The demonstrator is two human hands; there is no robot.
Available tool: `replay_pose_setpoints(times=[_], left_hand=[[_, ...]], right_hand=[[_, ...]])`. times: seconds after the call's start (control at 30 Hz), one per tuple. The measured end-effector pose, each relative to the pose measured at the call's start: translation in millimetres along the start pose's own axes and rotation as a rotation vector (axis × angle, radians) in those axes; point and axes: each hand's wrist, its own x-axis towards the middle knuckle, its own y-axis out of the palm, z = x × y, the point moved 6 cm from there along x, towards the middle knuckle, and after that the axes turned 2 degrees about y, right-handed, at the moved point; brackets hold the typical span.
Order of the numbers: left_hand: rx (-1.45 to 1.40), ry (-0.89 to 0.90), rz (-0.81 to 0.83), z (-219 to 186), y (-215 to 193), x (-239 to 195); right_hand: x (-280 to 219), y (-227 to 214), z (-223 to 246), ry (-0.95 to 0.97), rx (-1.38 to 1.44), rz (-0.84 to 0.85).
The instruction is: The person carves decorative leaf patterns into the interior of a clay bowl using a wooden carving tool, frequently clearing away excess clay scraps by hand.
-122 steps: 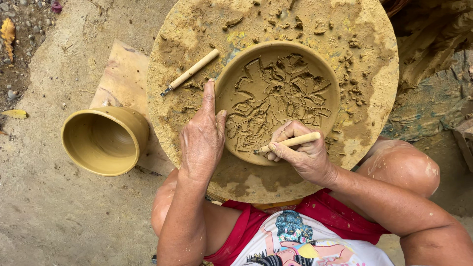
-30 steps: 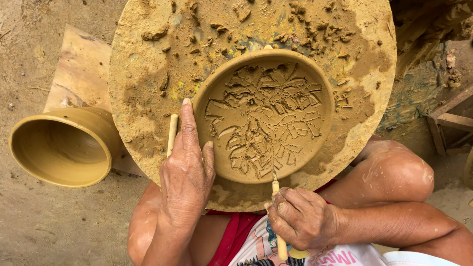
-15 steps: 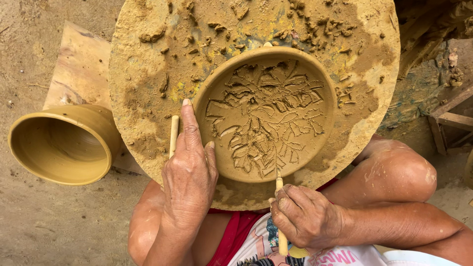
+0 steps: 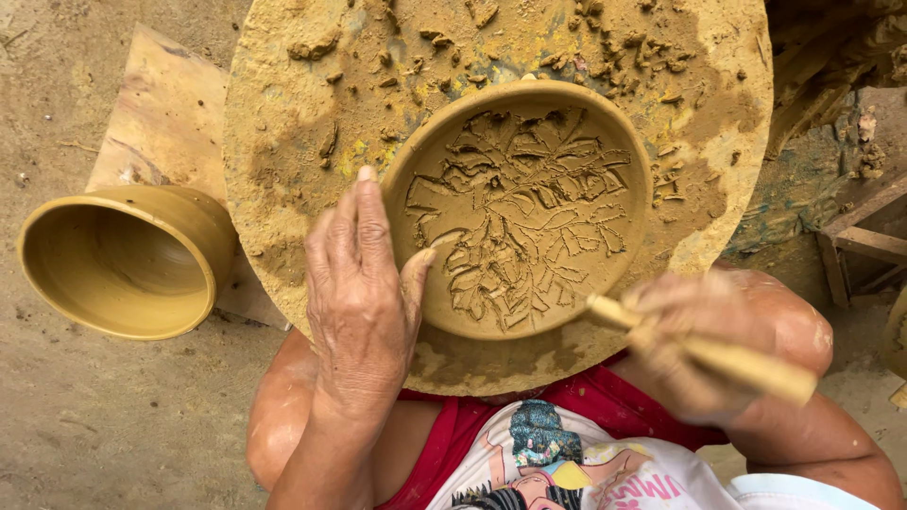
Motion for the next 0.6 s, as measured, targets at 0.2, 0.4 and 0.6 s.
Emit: replay_pose_setpoints(times=[0.2, 0.4, 0.6], left_hand=[[-0.349, 0.365, 0.076, -41.0, 20.9, -8.8], [-0.33, 0.421, 0.124, -39.6, 40.5, -23.0], [-0.056, 0.34, -0.088, -2.4, 23.0, -15.2]], right_hand=[[12.9, 2.6, -38.7, 0.31, 0.64, 0.013], [23.7, 7.7, -32.1, 0.17, 0.611, 0.073], [29.5, 2.3, -56.2, 0.266, 0.577, -0.062]])
